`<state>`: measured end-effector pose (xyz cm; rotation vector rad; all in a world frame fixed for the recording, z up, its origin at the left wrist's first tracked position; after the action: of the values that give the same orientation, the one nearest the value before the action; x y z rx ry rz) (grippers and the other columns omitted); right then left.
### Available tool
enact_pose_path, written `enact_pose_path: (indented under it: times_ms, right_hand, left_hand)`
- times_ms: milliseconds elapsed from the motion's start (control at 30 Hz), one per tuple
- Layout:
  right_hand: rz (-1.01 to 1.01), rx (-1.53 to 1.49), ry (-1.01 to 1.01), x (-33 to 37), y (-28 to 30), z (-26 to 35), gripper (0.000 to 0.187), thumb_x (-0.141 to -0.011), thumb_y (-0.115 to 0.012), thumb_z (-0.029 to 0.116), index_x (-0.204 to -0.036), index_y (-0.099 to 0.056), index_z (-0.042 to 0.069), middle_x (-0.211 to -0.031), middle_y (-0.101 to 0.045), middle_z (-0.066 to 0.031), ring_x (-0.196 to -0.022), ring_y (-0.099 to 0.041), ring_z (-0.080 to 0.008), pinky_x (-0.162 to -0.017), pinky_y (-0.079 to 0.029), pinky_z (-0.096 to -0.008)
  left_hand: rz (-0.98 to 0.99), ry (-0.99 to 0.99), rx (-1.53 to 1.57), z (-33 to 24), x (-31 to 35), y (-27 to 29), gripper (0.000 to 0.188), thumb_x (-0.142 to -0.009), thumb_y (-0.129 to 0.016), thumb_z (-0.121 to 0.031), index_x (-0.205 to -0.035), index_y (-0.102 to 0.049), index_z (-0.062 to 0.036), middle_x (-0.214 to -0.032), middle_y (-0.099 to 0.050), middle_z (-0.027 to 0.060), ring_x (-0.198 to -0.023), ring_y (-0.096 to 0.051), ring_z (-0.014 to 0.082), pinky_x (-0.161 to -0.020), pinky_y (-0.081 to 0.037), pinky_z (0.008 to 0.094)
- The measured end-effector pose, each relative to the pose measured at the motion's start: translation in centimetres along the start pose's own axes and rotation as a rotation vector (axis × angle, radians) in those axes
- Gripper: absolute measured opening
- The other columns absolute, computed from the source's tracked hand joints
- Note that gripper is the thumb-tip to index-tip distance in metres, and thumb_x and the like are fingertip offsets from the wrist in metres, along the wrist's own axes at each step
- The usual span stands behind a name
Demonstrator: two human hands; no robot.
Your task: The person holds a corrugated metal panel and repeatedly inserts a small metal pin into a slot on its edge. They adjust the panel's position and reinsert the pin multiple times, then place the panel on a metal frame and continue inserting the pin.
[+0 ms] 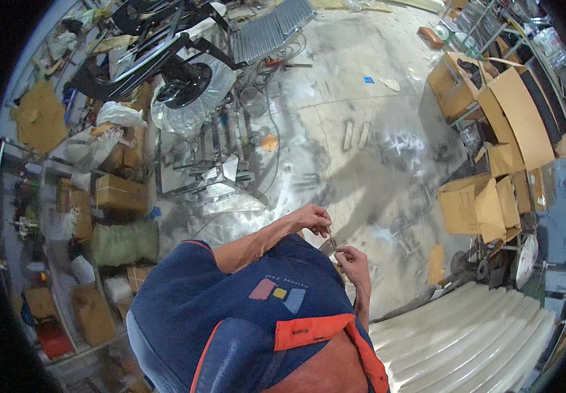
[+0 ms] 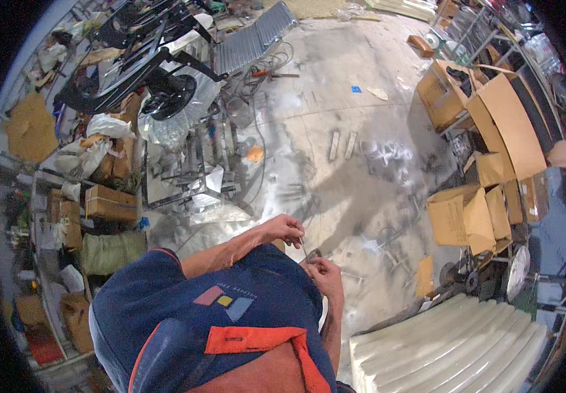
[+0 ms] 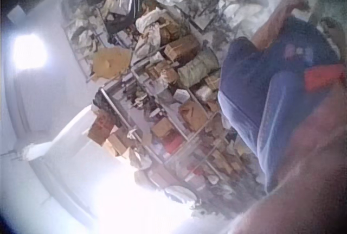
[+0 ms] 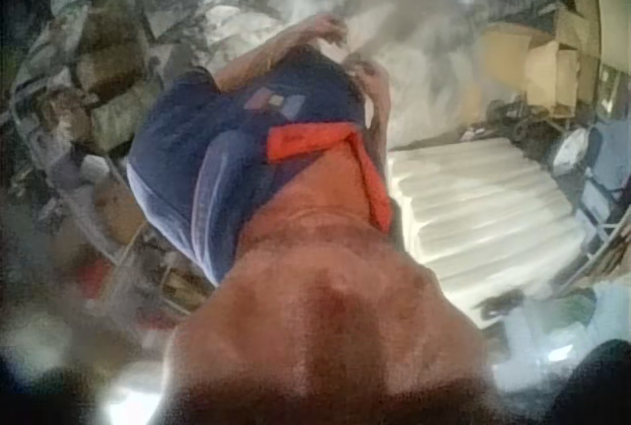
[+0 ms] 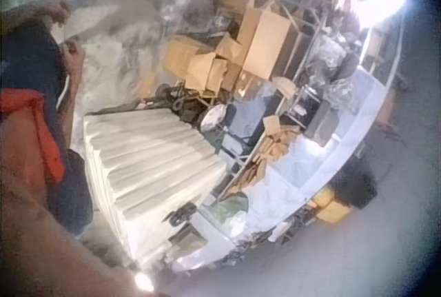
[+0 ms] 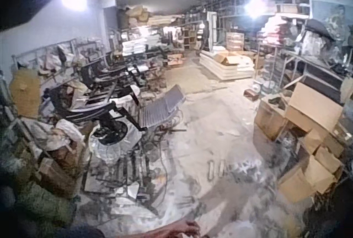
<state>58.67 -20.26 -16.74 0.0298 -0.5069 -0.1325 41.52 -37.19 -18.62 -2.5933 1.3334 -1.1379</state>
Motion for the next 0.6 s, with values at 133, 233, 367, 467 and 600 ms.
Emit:
enact_pose_path:
  times_ms: [133, 233, 367, 467, 600]
  right_hand:
    - [0.121, 0.183, 0.112, -3.1, 2.8, 3.6, 0.019, -0.092, -0.073, 0.018, -0.097, -0.074, 0.0, -0.068, -0.064, -0.0004, -0.059, -0.055, -0.0072, -0.054, -0.044, -0.0262]
    - [0.171, 0.331, 0.16, -6.0, 4.8, 5.2, 0.02, -0.09, -0.073, 0.018, -0.094, -0.074, -0.002, -0.072, -0.07, -0.0092, -0.064, -0.063, -0.0126, -0.061, -0.051, -0.0306]
    - [0.147, 0.508, 0.198, -11.5, 7.3, 7.1, 0.02, -0.089, -0.072, 0.017, -0.093, -0.074, -0.002, -0.073, -0.071, -0.0148, -0.065, -0.068, -0.0176, -0.065, -0.054, -0.0331]
    - [0.132, 0.508, 0.186, -16.5, 9.3, 7.7, 0.019, -0.088, -0.072, 0.016, -0.092, -0.074, -0.002, -0.072, -0.07, -0.0148, -0.062, -0.066, -0.0196, -0.063, -0.053, -0.0339]
    - [0.026, 0.505, 0.195, -23.7, 12.3, 9.3, 0.019, -0.089, -0.073, 0.017, -0.092, -0.073, -0.002, -0.067, -0.066, -0.0105, -0.058, -0.059, -0.0149, -0.059, -0.049, -0.0325]
  left_hand:
    - [-0.06, -0.048, 0.075, -2.8, -1.2, -1.2, 0.021, -0.097, -0.069, -0.019, -0.108, -0.067, -0.001, -0.093, -0.075, 0.0113, -0.08, -0.076, 0.0197, -0.065, -0.057, 0.028]
    - [-0.106, -0.035, 0.053, -4.1, -3.1, -1.0, 0.034, -0.097, -0.07, -0.02, -0.122, -0.062, 0.0013, -0.096, -0.075, 0.0141, -0.08, -0.075, 0.0216, -0.067, -0.059, 0.0304]
    - [-0.336, -0.015, -0.258, -6.8, -6.0, 3.8, 0.052, -0.097, -0.069, -0.026, -0.138, -0.053, 0.0011, -0.103, -0.073, 0.0165, -0.085, -0.073, 0.0218, -0.069, -0.06, 0.0333]
    - [-0.481, -0.04, -0.149, -9.4, -7.5, 9.6, 0.054, -0.097, -0.069, -0.033, -0.138, -0.055, 0.0003, -0.108, -0.071, 0.0147, -0.09, -0.071, 0.0204, -0.068, -0.06, 0.0333]
    - [-0.79, -0.064, -0.166, -16.1, -11.8, 19.4, 0.051, -0.096, -0.066, -0.042, -0.129, -0.064, -0.002, -0.106, -0.072, 0.0114, -0.088, -0.069, 0.0174, -0.063, -0.057, 0.031]
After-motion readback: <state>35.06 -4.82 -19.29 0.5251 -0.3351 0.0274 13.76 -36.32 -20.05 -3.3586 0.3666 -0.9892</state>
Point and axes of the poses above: each hand's wrist, its own x-axis away from the middle knuckle, its own y-axis out of the back of the hand, z = x × y, the point moved 4 cm from there along -x, towards the middle knuckle
